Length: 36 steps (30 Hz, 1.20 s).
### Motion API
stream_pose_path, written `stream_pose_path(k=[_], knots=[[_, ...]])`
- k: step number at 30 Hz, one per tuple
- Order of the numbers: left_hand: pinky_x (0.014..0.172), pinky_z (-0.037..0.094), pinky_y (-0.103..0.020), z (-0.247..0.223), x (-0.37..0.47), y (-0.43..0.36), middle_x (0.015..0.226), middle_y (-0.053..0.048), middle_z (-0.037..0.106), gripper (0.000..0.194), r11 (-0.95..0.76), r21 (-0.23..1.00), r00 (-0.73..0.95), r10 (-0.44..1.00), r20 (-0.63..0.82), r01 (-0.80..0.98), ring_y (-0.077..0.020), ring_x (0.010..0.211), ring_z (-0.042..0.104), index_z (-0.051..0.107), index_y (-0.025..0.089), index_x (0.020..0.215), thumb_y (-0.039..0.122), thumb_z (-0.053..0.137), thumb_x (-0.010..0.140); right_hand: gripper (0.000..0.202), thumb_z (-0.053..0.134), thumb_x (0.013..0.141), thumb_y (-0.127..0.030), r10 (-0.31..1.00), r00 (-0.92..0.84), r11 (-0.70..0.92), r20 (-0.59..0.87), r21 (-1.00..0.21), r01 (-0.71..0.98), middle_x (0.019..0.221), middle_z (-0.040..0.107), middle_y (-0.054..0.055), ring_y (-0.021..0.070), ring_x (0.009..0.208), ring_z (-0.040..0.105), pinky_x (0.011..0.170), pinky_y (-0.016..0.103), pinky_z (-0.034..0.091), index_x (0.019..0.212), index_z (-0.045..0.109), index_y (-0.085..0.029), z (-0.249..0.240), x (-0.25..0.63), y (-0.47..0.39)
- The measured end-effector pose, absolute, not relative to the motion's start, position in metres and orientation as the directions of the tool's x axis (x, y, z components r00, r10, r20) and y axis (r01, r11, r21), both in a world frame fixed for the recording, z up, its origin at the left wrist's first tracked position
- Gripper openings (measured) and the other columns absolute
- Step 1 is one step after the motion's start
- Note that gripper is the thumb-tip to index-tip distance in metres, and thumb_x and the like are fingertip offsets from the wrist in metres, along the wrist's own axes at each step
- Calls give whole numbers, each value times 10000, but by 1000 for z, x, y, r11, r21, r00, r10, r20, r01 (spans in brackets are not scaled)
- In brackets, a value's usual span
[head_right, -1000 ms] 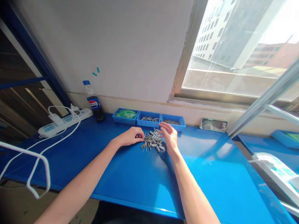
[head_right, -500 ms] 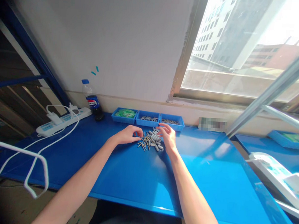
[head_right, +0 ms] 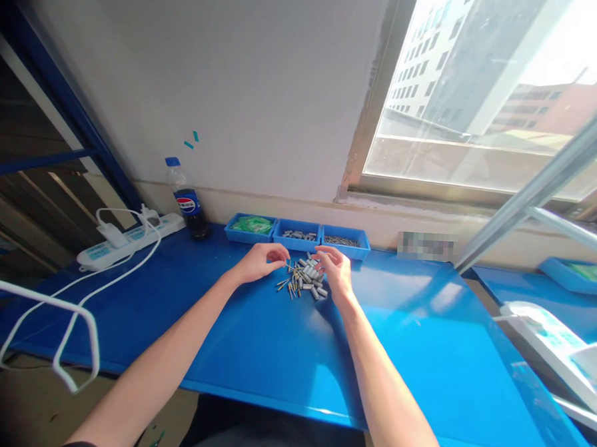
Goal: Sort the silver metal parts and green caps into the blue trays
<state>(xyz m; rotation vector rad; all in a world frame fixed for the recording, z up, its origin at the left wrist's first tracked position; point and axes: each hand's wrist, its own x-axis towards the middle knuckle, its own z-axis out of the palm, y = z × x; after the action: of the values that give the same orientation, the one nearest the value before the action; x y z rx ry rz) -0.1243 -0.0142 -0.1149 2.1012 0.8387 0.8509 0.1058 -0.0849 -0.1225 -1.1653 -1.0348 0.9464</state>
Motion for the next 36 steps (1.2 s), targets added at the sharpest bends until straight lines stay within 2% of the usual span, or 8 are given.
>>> stream_pose_path(k=[7, 10, 15, 20, 22, 24, 27, 36], knots=[[836, 623, -327, -111, -112, -18, 910, -76, 770, 245, -451, 889, 437, 818, 373, 85, -183, 825, 741, 720, 144, 934, 306, 815, 776, 424, 768, 798, -532, 973, 132, 179, 191, -979, 98, 839, 787, 58, 166, 600, 616, 558, 290, 464, 1066, 779, -205, -123, 100, -87], [851, 625, -332, -112, -106, -23, 912, -76, 763, 251, -443, 895, 445, 813, 375, 56, -180, 830, 742, 712, 137, 944, 291, 818, 776, 458, 799, 775, -536, 984, 81, 155, 160, -986, 61, 855, 793, 58, 168, 601, 626, 557, 291, 473, 1096, 780, -210, -123, 96, -88], [849, 621, -308, -117, -98, -29, 917, -62, 766, 206, -475, 875, 470, 795, 383, 91, -174, 839, 745, 715, 145, 953, 269, 789, 805, 394, 835, 746, -523, 989, 68, 132, 129, -991, -38, 771, 764, 43, 162, 587, 609, 556, 291, 471, 974, 807, -203, -124, 90, -88], [816, 596, -288, -121, -98, -27, 941, -53, 774, 134, -574, 776, 464, 780, 420, 262, -174, 859, 734, 734, 168, 978, 258, 696, 885, 419, 841, 726, -527, 979, 142, 144, 144, -990, 15, 761, 765, 59, 180, 599, 627, 551, 303, 477, 957, 809, -179, -125, 95, -86], [805, 579, -287, -124, -100, -26, 968, -58, 773, 124, -622, 696, 492, 760, 425, 359, -179, 870, 722, 747, 175, 966, 232, 659, 900, 423, 818, 746, -515, 953, 229, 188, 197, -980, 58, 856, 789, 83, 195, 641, 658, 569, 314, 502, 1000, 805, -177, -125, 101, -85], [798, 566, -290, -127, -103, -24, 983, -68, 766, 134, -651, 618, 531, 744, 404, 441, -189, 877, 709, 763, 180, 959, 224, 657, 890, 481, 794, 762, -479, 916, 309, 244, 257, -966, 79, 1110, 789, 113, 224, 757, 709, 617, 332, 546, 1153, 775, -199, -124, 107, -83], [813, 560, -303, -132, -107, -22, 996, -82, 754, 144, -653, 539, 556, 749, 360, 531, -202, 879, 697, 780, 184, 945, 241, 668, 875, 668, 783, 746, -416, 875, 390, 281, 287, -957, 76, 1463, 631, 126, 270, 953, 736, 690, 365, 595, 1382, 659, -255, -123, 114, -81], [803, 559, -302, -131, -111, -21, 932, -62, 748, 295, -618, 489, 538, 783, 312, 615, -201, 828, 697, 770, 198, 1011, 87, 621, 782, 565, 737, 765, -409, 891, 391, 229, 232, -972, 55, 1378, 680, 145, 254, 821, 750, 673, 381, 591, 1298, 678, -231, -122, 112, -84]])
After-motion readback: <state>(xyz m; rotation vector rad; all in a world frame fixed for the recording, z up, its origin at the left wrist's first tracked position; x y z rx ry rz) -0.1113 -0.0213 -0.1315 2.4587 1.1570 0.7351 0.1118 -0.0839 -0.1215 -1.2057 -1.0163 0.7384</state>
